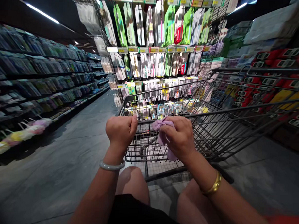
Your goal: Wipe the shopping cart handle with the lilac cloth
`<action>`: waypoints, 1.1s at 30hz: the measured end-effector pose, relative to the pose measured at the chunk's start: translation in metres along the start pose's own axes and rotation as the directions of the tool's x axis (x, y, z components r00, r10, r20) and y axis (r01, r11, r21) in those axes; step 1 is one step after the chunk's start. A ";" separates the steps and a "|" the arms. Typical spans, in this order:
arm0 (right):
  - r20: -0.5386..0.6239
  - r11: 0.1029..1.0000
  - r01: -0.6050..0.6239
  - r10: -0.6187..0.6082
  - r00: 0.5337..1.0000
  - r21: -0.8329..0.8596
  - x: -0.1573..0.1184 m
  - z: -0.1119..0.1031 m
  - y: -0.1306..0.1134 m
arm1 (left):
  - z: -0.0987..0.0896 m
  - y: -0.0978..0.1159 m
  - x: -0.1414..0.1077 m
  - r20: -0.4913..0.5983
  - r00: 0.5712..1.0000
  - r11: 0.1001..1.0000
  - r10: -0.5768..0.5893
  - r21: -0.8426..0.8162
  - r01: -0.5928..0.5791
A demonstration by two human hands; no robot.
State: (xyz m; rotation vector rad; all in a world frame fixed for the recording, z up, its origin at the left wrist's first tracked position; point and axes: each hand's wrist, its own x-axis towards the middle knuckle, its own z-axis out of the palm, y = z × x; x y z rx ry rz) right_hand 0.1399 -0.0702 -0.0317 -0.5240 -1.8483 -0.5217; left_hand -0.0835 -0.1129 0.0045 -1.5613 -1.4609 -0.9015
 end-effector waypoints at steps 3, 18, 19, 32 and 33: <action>-0.016 0.998 0.044 -0.044 0.999 -0.051 -0.008 0.001 -0.002 | -0.001 0.000 0.001 -0.004 1.000 1.000 0.008 0.001 -0.008; 0.022 0.997 0.022 -0.020 1.000 -0.075 -0.031 -0.006 0.007 | -0.002 0.000 0.000 0.022 1.000 1.000 -0.002 0.001 0.002; 0.037 0.997 0.029 -0.026 0.999 -0.073 -0.038 -0.005 0.006 | -0.002 0.000 0.000 0.020 1.000 1.000 0.000 0.001 0.000; -0.035 0.988 -0.067 0.063 0.997 -0.139 -0.030 -0.028 0.038 | -0.003 0.001 0.001 0.020 1.000 1.000 0.003 -0.005 -0.003; -0.021 0.989 -0.054 0.052 0.998 -0.137 -0.037 -0.026 0.036 | -0.003 0.001 0.001 0.019 1.000 1.000 0.003 -0.005 -0.003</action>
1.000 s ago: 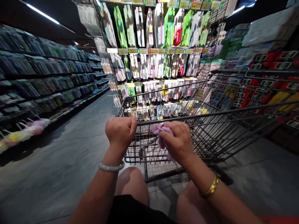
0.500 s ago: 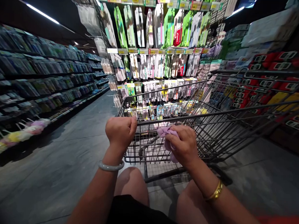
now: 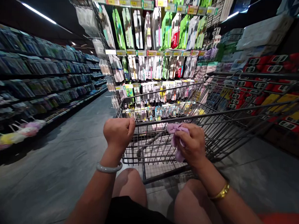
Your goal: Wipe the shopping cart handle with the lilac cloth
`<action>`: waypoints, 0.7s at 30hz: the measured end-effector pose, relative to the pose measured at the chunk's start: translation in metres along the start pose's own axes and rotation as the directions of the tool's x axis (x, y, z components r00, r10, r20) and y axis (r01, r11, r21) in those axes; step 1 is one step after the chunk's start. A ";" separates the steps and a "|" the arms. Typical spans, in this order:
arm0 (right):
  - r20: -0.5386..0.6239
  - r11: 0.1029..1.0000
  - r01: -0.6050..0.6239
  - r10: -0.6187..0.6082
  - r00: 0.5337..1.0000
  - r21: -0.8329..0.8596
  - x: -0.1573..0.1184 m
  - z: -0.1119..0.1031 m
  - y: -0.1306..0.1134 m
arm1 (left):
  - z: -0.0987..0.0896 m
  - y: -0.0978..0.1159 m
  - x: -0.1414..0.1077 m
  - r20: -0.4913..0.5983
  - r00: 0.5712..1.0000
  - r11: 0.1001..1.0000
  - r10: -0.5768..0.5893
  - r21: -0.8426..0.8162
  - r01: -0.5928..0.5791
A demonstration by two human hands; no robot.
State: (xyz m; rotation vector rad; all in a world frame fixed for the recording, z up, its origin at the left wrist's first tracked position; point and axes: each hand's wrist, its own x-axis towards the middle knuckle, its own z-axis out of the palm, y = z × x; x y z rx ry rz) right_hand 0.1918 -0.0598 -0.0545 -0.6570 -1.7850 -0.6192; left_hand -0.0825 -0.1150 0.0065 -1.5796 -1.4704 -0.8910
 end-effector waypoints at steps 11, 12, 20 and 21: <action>-0.085 0.991 -0.130 0.127 0.988 -0.031 0.033 -0.023 0.025 | -0.001 0.000 0.000 0.006 1.000 1.000 0.001 0.006 -0.001; -0.095 0.990 -0.138 0.135 0.986 -0.036 0.031 -0.022 0.026 | -0.001 0.000 0.000 0.005 1.000 1.000 0.000 0.007 0.000; 0.017 0.999 -0.004 0.004 1.000 -0.032 -0.010 -0.017 0.028 | 0.000 -0.002 0.000 0.005 1.000 1.000 0.001 0.003 -0.001; 0.000 0.999 -0.021 0.021 1.000 -0.030 -0.003 -0.020 0.032 | 0.001 -0.003 0.001 0.005 1.000 1.000 0.001 0.001 -0.001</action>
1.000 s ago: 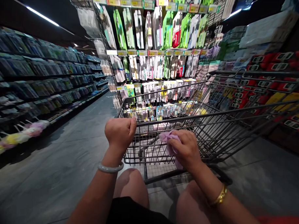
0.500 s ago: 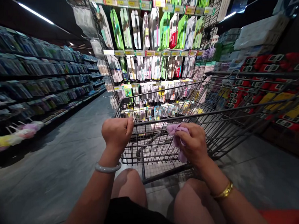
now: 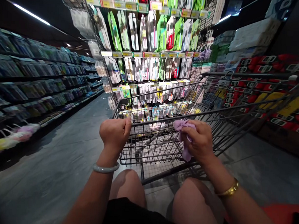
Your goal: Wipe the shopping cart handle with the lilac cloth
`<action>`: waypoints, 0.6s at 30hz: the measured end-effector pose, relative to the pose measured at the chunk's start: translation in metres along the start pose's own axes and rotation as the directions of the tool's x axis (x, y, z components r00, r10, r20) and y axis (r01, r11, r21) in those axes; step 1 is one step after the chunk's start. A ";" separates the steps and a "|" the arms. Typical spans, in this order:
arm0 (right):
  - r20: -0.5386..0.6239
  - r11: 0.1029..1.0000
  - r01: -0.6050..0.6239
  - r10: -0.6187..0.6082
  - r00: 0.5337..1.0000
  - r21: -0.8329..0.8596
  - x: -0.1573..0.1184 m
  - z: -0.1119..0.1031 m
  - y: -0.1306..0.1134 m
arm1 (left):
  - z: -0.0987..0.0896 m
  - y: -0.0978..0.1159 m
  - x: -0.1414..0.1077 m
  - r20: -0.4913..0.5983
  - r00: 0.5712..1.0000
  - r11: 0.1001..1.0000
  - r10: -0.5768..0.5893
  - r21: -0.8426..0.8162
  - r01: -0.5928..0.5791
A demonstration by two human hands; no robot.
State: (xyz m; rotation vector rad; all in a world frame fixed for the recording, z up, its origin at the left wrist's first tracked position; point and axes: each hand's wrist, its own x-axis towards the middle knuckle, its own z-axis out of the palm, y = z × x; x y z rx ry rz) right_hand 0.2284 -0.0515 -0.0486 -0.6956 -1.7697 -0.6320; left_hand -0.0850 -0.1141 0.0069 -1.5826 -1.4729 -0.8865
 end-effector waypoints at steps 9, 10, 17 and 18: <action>-0.042 0.994 -0.106 0.105 0.994 -0.029 0.019 -0.007 0.011 | -0.015 0.008 0.001 -0.012 0.998 0.997 -0.053 -0.049 0.053; 0.007 0.997 -0.080 0.080 0.997 -0.019 0.010 -0.005 0.008 | -0.018 0.013 0.003 -0.023 0.997 0.995 -0.073 -0.071 0.071; -0.044 0.993 -0.121 0.120 0.992 -0.009 0.025 -0.017 0.016 | -0.016 0.073 0.057 0.136 0.987 0.960 0.091 -0.276 -0.051; -0.084 0.987 -0.161 0.158 0.984 -0.027 0.035 -0.019 0.021 | -0.012 0.082 0.066 0.166 0.979 0.955 0.121 -0.287 -0.070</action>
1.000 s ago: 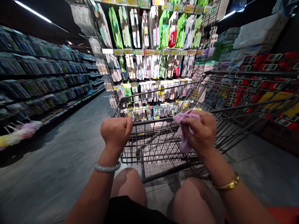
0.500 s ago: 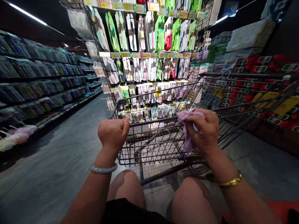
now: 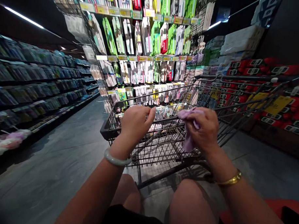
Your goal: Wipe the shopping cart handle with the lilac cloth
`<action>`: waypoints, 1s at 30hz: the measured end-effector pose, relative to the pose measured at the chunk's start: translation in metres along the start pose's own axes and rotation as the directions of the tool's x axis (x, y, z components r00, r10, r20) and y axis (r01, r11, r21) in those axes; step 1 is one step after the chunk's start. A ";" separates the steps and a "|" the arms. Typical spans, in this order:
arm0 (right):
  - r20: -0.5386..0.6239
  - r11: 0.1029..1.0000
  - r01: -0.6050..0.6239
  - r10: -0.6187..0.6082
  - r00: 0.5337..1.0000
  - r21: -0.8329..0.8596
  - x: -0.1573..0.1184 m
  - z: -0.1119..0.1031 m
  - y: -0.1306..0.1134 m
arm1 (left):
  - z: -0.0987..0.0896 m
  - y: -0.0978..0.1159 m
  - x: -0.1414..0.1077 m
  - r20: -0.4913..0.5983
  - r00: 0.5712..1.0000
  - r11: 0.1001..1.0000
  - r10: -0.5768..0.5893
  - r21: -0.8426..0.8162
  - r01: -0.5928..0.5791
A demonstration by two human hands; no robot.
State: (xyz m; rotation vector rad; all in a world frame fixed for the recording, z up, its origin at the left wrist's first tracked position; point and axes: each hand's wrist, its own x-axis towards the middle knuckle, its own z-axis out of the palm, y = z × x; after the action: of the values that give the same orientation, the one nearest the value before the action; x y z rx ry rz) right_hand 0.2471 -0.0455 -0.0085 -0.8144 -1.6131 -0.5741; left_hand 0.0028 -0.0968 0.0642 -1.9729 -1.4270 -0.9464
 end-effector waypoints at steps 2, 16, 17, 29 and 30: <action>-0.039 0.997 -0.053 0.051 0.998 -0.048 0.015 0.000 0.005 | 0.010 0.012 0.016 0.081 0.997 1.000 0.009 -0.008 -0.008; -0.061 0.989 -0.146 0.146 0.987 0.000 -0.016 0.004 0.007 | 0.036 0.020 0.019 0.470 0.883 0.997 0.012 0.060 -0.046; -0.102 0.986 -0.164 0.163 0.981 -0.003 -0.006 0.004 0.009 | 0.037 0.019 0.018 0.460 0.888 0.997 0.009 0.065 -0.044; 0.029 0.988 -0.153 0.153 0.988 -0.006 -0.037 0.018 0.003 | 0.043 0.012 0.017 0.401 0.910 0.991 -0.108 0.112 0.068; 0.008 0.986 -0.164 0.165 0.986 -0.006 -0.030 0.016 0.004 | 0.042 0.011 0.017 0.401 0.908 0.990 -0.119 0.116 0.078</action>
State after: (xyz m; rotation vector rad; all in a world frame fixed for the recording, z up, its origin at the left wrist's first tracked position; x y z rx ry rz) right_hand 0.2425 -0.0366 -0.0409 -0.9453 -1.5357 -0.4577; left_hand 0.0267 -0.0586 0.0509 -2.1232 -1.7756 -0.5050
